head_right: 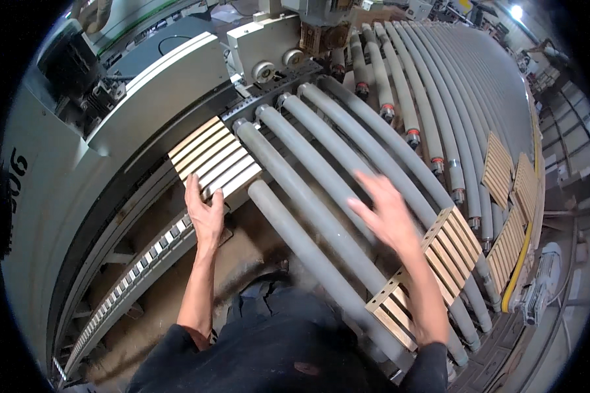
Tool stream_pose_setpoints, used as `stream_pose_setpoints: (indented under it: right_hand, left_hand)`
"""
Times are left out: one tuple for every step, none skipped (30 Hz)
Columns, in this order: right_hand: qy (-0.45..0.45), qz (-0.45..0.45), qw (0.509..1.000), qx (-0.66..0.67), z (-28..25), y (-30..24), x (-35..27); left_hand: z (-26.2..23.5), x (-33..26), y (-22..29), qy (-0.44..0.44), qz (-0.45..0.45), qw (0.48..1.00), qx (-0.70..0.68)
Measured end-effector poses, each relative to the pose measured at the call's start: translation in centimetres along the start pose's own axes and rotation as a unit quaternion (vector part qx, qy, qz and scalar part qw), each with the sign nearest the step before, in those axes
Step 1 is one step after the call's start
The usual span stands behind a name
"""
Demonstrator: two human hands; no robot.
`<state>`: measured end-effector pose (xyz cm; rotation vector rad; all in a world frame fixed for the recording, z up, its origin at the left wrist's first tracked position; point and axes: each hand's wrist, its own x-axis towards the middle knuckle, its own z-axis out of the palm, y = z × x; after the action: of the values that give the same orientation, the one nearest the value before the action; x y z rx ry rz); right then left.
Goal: The person feeds slatted wooden panels into an edge-banding machine, retrieves the processed panels from conveyor rollers, and stacks them onto a pallet by hand.
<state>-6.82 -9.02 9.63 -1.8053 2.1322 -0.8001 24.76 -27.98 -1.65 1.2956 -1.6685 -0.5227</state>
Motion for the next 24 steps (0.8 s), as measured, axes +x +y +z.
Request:
stream_pose_setpoints:
  right_hand:
    - [0.022, -0.038, 0.999, -0.006, 2.0, 0.7, 2.7]
    - [0.043, -0.079, 0.996, -0.009, 4.5, 1.6, 5.5]
    - [0.049, -0.096, 0.994, -0.012, 6.9, 2.1, 8.2]
    - [0.056, -0.107, 0.992, -0.022, 8.8, 2.5, 10.2]
    - [0.064, -0.109, 0.992, -0.017, 11.0, 2.4, 12.2]
    - [0.075, -0.109, 0.991, -0.018, 12.6, 2.6, 13.9]
    - [0.08, -0.09, 0.992, -0.046, 14.2, 3.0, 15.3]
    - [0.042, -0.059, 0.997, -0.038, 15.5, 3.3, 16.5]
    - [0.027, -0.027, 0.998, -0.048, 16.3, 2.9, 17.1]
    - [0.015, 0.003, 0.998, -0.057, 16.8, 2.4, 17.6]
    - [0.018, 0.007, 0.998, -0.059, 17.1, 2.7, 17.9]
    - [0.019, 0.01, 0.998, -0.059, 17.5, 3.0, 18.2]
    - [0.039, 0.009, 0.997, -0.062, 17.7, 3.8, 18.4]
    - [0.055, 0.007, 0.997, -0.062, 17.9, 4.4, 18.3]
    - [0.073, 0.006, 0.994, -0.075, 17.6, 4.5, 18.1]
    - [0.064, 0.026, 0.992, -0.102, 17.2, 4.7, 18.2]
    - [0.079, 0.024, 0.988, -0.132, 16.8, 4.9, 18.4]
    - [0.095, 0.025, 0.982, -0.164, 16.6, 5.5, 18.4]
    - [0.101, 0.025, 0.98, -0.167, 16.4, 6.1, 18.5]
    - [0.117, 0.032, 0.978, -0.17, 16.2, 6.6, 18.6]
    - [0.132, 0.036, 0.976, -0.171, 15.9, 6.6, 18.8]
    - [0.136, 0.033, 0.975, -0.171, 15.6, 6.6, 18.8]
    - [0.122, 0.059, 0.978, -0.157, 15.4, 6.6, 18.6]
    - [0.11, 0.083, 0.98, -0.144, 15.0, 6.3, 18.7]
  left_hand:
    - [0.4, 0.6, -0.8, -0.005, -0.016, 1.0, 0.004]
    - [0.9, 1.2, -1.5, -0.008, -0.031, 0.999, 0.013]
    - [1.3, 1.6, -2.3, -0.016, -0.02, 1.0, 0.007]
    - [2.2, 2.2, -2.7, -0.057, -0.033, 0.998, -0.002]
    - [2.8, 2.4, -3.1, -0.059, -0.038, 0.998, 0.008]
    - [4.0, 2.5, -2.7, -0.063, -0.041, 0.997, 0.012]
    - [5.1, 2.6, -1.9, -0.073, -0.054, 0.996, 0.013]
    - [6.1, 2.8, -1.9, -0.081, -0.039, 0.996, 0.009]
    - [7.0, 3.0, -1.9, -0.081, -0.036, 0.996, 0.011]
    - [7.8, 3.2, -1.6, -0.079, -0.032, 0.996, 0.013]
    - [8.7, 3.5, -1.1, -0.089, -0.03, 0.995, 0.016]
    - [9.4, 3.7, -0.6, -0.1, -0.029, 0.994, 0.02]
    - [10.2, 3.9, 0.0, -0.11, -0.017, 0.993, 0.023]
    - [10.9, 4.0, 0.4, -0.122, -0.01, 0.992, 0.029]
    - [11.5, 3.9, 0.8, -0.137, -0.022, 0.99, 0.019]
    - [12.2, 4.2, 1.3, -0.149, -0.04, 0.988, 0.015]
    - [13.0, 4.4, 1.7, -0.145, -0.034, 0.989, 0.01]
    - [13.7, 4.6, 2.3, -0.143, -0.028, 0.989, 0.003]
    - [14.4, 4.8, 2.8, -0.161, -0.022, 0.987, 0.016]
    - [15.0, 4.9, 3.4, -0.172, -0.029, 0.985, -0.007]
    - [15.6, 5.0, 3.6, -0.168, -0.029, 0.985, -0.03]
    - [16.0, 5.0, 3.8, -0.164, -0.03, 0.985, -0.052]
    - [16.5, 4.8, 4.0, -0.165, -0.04, 0.984, -0.058]
    - [17.0, 5.0, 4.0, -0.162, -0.035, 0.986, -0.031]
